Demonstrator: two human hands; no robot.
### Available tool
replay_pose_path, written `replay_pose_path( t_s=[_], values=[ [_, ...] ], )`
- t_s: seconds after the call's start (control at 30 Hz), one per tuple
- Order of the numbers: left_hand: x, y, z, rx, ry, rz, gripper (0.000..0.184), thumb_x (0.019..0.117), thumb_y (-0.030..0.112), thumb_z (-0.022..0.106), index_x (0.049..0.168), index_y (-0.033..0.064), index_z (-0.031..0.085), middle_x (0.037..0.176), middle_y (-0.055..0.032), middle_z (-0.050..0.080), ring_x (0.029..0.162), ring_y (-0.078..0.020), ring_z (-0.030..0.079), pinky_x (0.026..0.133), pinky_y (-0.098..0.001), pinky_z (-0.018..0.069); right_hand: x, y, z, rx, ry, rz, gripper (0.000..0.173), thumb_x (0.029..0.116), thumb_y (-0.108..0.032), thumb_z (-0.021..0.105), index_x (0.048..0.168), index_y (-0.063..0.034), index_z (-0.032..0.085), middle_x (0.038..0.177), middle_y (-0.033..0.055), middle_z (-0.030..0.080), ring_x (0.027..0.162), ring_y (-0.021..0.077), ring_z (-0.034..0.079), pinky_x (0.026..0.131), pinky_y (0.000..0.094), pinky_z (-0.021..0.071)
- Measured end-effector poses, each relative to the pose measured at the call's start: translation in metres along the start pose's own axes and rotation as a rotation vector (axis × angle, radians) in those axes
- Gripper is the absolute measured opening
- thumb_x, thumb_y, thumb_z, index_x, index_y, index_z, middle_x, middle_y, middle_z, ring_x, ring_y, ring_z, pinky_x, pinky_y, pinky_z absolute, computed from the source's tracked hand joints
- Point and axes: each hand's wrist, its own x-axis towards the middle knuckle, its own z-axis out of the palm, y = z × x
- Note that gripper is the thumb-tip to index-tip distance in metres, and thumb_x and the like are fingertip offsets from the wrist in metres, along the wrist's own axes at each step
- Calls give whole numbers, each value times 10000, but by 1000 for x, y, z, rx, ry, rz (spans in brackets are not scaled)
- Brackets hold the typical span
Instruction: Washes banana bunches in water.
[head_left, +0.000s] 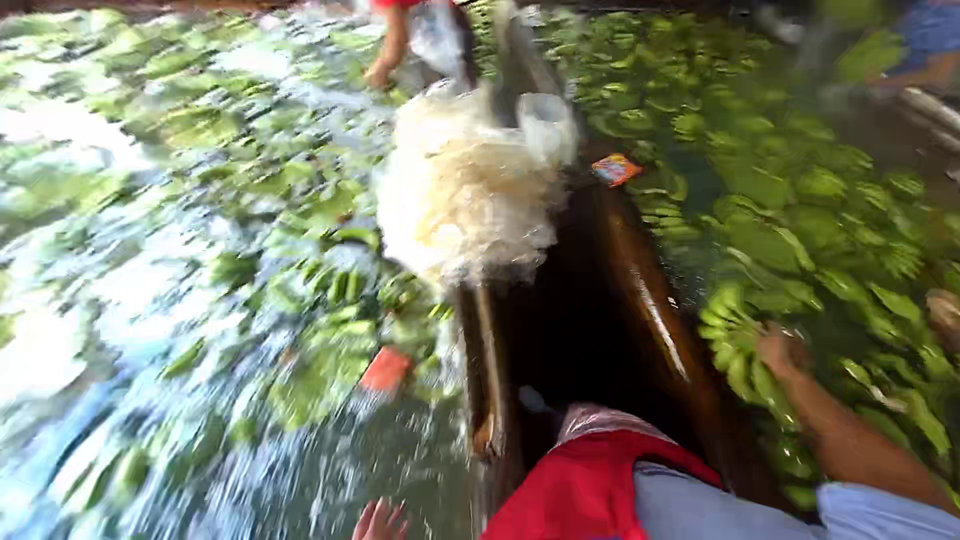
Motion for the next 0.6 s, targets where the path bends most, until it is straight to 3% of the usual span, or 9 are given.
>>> replay_pose_path(
  t_s=[0.07,0.1,0.17,0.2,0.27,0.37,0.43,0.5,0.6],
  values=[
    [-18,-36,1,-80,84,-46,603,1056,260,552,1573,67,309,1534,-261,425,1267,-420,561,951,-602,518,-9,-48,-2,-13,65,-83,421,1052,-220,569,1377,49,569,1290,369,607,1201,553,592,974,718,453],
    [-32,-44,5,-124,135,-85,596,1051,235,572,1564,57,326,1513,-268,450,1255,-425,570,946,-605,519,-11,-80,13,36,76,-175,457,1035,-203,607,1401,64,548,1309,393,584,1225,576,566,992,735,429],
    [-55,-57,6,-193,213,-158,590,1042,197,602,1553,44,351,1480,-281,487,1267,-443,567,966,-613,510,-21,-164,56,198,-30,-470,680,927,-142,764,1492,64,448,1445,410,459,1355,576,439,1121,698,338],
    [-61,-67,3,-221,248,-186,588,1037,189,610,1550,48,360,1465,-284,502,1267,-448,568,970,-619,509,-43,-217,75,193,-113,-636,819,861,-169,840,1532,24,412,1481,408,415,1377,584,406,1123,702,341],
    [-67,-84,-12,-277,330,-194,581,1037,181,610,1548,46,367,1447,-278,520,1262,-437,576,976,-616,511,-113,-321,114,108,-281,-986,944,807,-249,894,1571,-38,382,1487,378,435,1364,571,437,1084,705,394],
    [-68,-101,-45,-318,503,-108,500,1041,153,583,1496,6,437,1395,-258,568,1220,-391,607,949,-575,532,-254,-450,164,-19,-667,-1417,860,895,-243,803,1601,-84,340,1466,257,541,1285,456,570,1050,626,469],
    [-66,-109,-73,-351,611,-83,453,1051,156,559,1462,-16,478,1386,-257,578,1239,-377,602,982,-564,524,-344,-511,206,-187,-945,-1594,647,978,-243,704,1541,-71,435,1322,195,656,995,362,706,834,554,584],
    [-56,-115,-106,-412,703,-98,415,1075,181,517,1438,-20,511,1399,-252,576,1261,-365,595,1021,-553,507,-422,-549,263,-408,-1114,-1686,463,1012,-286,651,1408,-55,585,1284,161,678,954,286,718,835,489,594],
    [-31,-124,-152,-478,756,-89,398,1104,210,445,1422,-8,542,1446,-223,555,1324,-332,559,1085,-527,467,-520,-557,347,-783,-1158,-1731,422,1000,-370,665,1317,-90,665,1253,173,685,1025,330,705,906,551,565]
  ],
)
